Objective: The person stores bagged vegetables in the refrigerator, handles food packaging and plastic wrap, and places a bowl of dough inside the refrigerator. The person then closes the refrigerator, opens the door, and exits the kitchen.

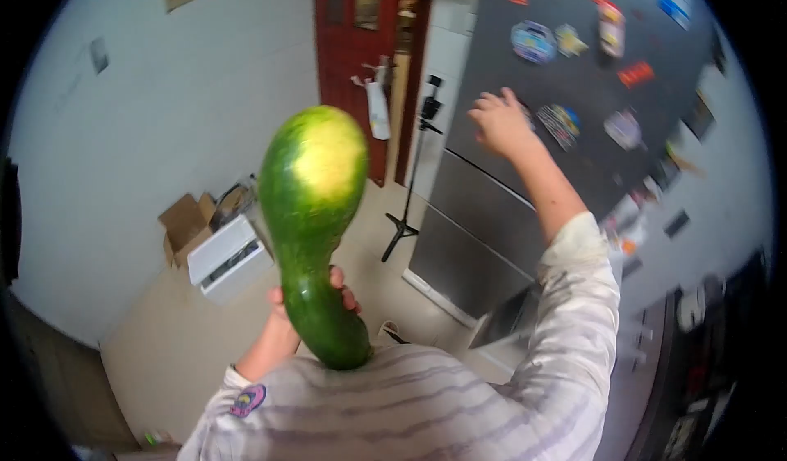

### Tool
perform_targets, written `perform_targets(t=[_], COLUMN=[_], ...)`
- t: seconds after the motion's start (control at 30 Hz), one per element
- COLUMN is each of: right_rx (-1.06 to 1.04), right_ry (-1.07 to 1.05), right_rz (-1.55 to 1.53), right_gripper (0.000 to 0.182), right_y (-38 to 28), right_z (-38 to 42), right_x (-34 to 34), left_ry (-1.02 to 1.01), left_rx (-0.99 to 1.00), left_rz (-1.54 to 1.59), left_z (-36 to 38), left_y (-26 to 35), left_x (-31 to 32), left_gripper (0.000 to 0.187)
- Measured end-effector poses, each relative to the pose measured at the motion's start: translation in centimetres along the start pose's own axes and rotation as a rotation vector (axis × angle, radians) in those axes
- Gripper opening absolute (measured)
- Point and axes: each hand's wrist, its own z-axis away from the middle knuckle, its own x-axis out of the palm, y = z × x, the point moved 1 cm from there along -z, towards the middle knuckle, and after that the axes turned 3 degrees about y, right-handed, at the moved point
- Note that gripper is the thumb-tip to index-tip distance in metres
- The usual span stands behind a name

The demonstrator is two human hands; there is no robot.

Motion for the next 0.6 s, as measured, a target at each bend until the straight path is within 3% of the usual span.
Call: perform_targets(t=[0.1,0.23,0.33,0.43,0.57,0.6], right_rx=[-0.050,-0.132,-0.170,-0.085,-0.040,-0.024], right_ry=[0.147,0.027,-0.075,-0.251,-0.174,-0.236], right_rz=[0.085,0.202,0.251,0.329,0.410,0.409], right_gripper=[0.037,0.030,0.029,0.026,0.029,0.030], right_y=[2.8,5.8,5.3,5.8,6.2,6.0], right_z=[-5.7,-10.6,-12.2,-15.5,-16.2,-16.6], right_x=[4.2,9.1,8.3,10.4,13.8,13.6], left_ry=[0.020,0.096,0.055,0.020,-0.047,-0.078], left_rx=[-0.082,-0.115,-0.113,-0.120,-0.161,-0.207], left_rz=[-0.067,-0.037,-0.048,-0.004,0.060,0.114], left_z=[-3.8,-7.7,-9.5,-12.6,-14.8,-15.4], left_y=[1.8,4.1,5.6,7.2,10.2,11.2], left_x=[-4.9,-7.0,-10.2,-13.9,-17.0,-17.8], left_gripper=[0.078,0.079,0.076,0.072,0.068,0.069])
